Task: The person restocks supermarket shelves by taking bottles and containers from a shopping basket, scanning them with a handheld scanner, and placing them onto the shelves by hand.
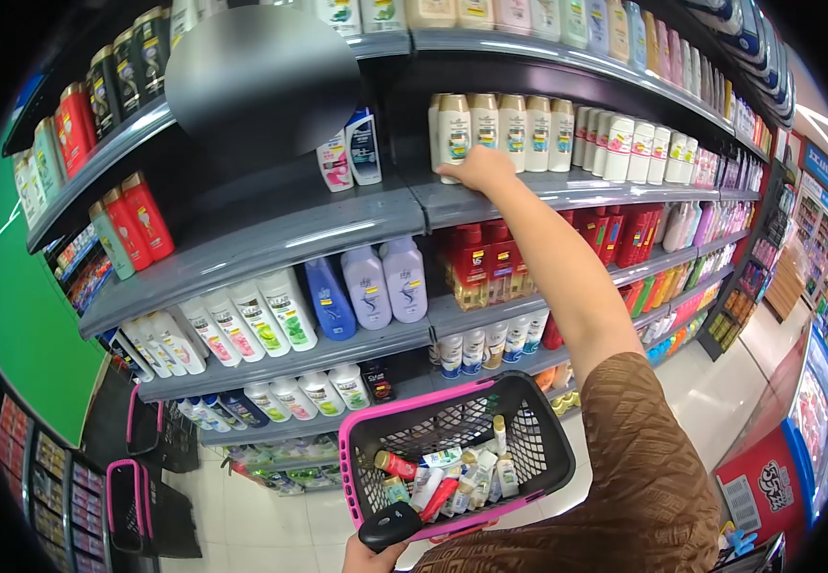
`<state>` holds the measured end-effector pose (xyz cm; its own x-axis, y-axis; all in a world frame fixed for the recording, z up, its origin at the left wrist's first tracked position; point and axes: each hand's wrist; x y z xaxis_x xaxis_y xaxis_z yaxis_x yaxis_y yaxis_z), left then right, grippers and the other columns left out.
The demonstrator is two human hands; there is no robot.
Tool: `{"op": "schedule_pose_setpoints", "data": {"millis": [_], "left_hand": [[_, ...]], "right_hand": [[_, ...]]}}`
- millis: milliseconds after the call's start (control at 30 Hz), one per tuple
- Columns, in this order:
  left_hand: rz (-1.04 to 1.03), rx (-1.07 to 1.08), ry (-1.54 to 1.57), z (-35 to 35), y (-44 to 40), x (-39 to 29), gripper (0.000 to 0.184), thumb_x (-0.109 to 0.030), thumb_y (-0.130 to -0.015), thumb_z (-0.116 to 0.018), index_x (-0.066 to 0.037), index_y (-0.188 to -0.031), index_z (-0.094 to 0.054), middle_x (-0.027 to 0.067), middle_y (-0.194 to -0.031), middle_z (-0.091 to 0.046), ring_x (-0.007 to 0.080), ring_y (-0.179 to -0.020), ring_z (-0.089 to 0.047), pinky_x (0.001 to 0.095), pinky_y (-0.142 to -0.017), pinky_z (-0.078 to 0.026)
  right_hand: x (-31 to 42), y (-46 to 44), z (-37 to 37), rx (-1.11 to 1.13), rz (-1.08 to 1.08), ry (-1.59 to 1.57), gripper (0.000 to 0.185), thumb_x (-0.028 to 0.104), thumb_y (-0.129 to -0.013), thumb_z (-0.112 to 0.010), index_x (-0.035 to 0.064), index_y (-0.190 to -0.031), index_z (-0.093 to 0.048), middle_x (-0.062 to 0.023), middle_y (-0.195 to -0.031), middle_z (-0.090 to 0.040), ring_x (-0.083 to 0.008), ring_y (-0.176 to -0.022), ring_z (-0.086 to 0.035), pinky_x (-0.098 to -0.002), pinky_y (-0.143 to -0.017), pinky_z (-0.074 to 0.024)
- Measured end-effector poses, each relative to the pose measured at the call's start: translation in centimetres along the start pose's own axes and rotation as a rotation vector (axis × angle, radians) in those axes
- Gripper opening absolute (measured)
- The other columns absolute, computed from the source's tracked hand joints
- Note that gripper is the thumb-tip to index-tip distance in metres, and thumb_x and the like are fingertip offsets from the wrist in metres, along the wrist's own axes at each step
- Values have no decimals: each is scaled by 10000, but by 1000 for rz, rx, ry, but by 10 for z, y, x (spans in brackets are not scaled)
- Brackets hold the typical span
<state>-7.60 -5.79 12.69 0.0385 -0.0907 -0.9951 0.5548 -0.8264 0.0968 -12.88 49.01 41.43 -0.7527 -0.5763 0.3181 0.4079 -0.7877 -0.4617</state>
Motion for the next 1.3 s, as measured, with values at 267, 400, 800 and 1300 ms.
{"op": "schedule_pose_setpoints", "data": {"millis": [267, 400, 800, 1300], "left_hand": [[-30, -20, -22, -49, -19, -11, 335, 3, -845, -689, -2, -1180, -683, 58, -1038, -713, 150, -926, -648, 285, -801, -516], [79, -19, -39, -65, -24, -14, 339, 9, -847, -679, -13, -1185, -690, 34, -1016, -706, 114, -872, -622, 258, -717, -497], [166, -1, -70, -79, -29, -28, 287, -17, -868, -686, -13, -1154, -708, 24, -1006, -703, 97, -800, -596, 247, -632, -479], [63, 11, 61, -56, -12, -12, 285, 57, -862, -649, 38, -1145, -680, 99, -1101, -710, 200, -1037, -649, 326, -937, -498]], "right_hand": [[-3, -20, -10, 69, 52, -7, 664, 598, -746, -778, 66, -1142, -741, -152, -1178, -718, -295, -1122, -679, -393, -936, -527], [-3, -21, -10, 83, 91, 42, 686, 636, -788, -726, 74, -1181, -728, -140, -1219, -706, -288, -1149, -669, -401, -946, -522], [-5, -20, -6, 155, 59, 36, 712, 649, -856, -650, 76, -1278, -682, -135, -1324, -657, -284, -1235, -626, -410, -995, -502], [1, -17, -8, 160, -11, 64, 746, 681, -836, -648, 91, -1293, -676, -119, -1327, -658, -280, -1234, -626, -396, -998, -499]]}}
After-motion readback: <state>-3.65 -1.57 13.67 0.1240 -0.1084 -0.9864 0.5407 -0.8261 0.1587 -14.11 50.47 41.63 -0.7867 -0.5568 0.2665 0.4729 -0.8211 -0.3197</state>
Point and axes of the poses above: each hand's wrist, its own y-axis away from the middle knuckle, its own z-axis out of the back of the hand, x = y × z
